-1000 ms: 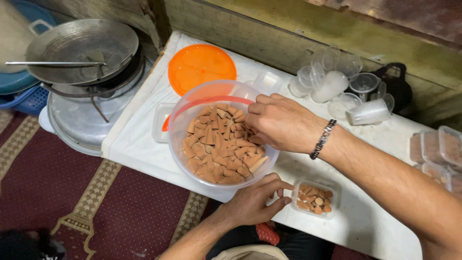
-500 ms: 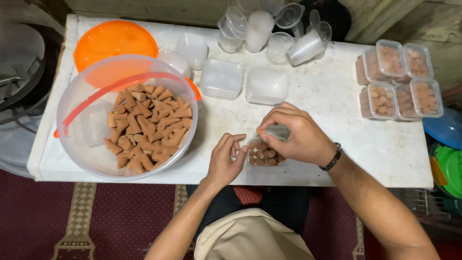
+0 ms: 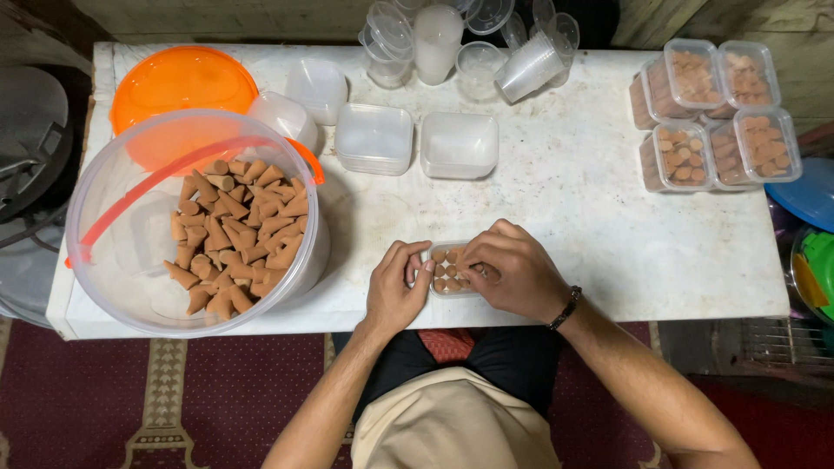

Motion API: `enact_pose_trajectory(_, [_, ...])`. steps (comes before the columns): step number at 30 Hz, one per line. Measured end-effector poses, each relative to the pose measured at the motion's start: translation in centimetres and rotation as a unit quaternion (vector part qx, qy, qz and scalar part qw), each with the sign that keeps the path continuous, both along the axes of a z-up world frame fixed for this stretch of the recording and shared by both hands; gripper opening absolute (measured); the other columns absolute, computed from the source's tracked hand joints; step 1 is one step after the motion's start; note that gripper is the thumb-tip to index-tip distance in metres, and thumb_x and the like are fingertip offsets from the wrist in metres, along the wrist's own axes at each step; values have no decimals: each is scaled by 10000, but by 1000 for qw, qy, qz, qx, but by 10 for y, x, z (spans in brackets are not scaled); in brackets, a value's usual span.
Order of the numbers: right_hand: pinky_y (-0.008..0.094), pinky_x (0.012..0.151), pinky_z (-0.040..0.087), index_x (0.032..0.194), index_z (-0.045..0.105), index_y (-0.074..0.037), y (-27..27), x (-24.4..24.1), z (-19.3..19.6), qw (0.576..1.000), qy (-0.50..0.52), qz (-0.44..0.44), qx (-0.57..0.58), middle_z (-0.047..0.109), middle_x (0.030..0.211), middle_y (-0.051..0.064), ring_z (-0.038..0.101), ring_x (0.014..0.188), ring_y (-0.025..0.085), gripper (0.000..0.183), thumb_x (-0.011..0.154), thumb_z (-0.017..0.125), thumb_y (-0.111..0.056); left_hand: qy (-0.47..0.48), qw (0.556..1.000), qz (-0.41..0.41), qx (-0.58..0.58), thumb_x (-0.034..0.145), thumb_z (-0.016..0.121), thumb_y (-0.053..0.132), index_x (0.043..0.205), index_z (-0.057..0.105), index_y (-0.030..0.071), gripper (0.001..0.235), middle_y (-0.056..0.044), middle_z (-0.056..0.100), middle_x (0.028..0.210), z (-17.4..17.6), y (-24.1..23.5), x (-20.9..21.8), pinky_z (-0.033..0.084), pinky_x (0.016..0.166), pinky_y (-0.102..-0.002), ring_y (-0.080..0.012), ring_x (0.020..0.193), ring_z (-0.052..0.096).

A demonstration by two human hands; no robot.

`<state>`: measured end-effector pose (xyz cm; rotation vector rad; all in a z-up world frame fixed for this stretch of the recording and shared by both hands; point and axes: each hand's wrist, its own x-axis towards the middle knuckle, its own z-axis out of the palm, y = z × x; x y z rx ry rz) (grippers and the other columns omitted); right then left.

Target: The person transfers small brown cone-shaped food items from a large clear container into smaller clear plastic containers. They pick up the items by hand and arrange them neatly in rows within the smaller containers.

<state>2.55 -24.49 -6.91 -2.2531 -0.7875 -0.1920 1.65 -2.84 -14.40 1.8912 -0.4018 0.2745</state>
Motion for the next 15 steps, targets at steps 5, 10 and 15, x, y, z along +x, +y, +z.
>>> enact_pose_trajectory(5, [340,714,515,869,728,-108,3,-1,6,1000,-24,-2,2,758,927,-9,612,784,199,71,815,764,-79,-6,1000,2,2,932,676,52,1174,696,26,244,-64,565,778,-1,0,1,495,523,-325,-187,581,585])
enact_pose_trajectory(10, [332,687,502,846,724,-104,5,-1,11,1000,-7,8,-1,755,907,-1,602,768,193,76,801,764,-57,-7,1000,1,1,931,677,55,1175,697,29,247,-61,565,778,-1,0,0,497,526,-327,-187,580,584])
enact_pose_trajectory(15, [333,660,502,834,721,-104,-3,-2,12,999,-18,2,-30,748,879,-3,600,736,191,61,803,762,-72,-2,1000,10,-14,923,684,44,1194,684,27,271,-57,559,799,-1,-1,-1,497,536,-321,-178,594,583])
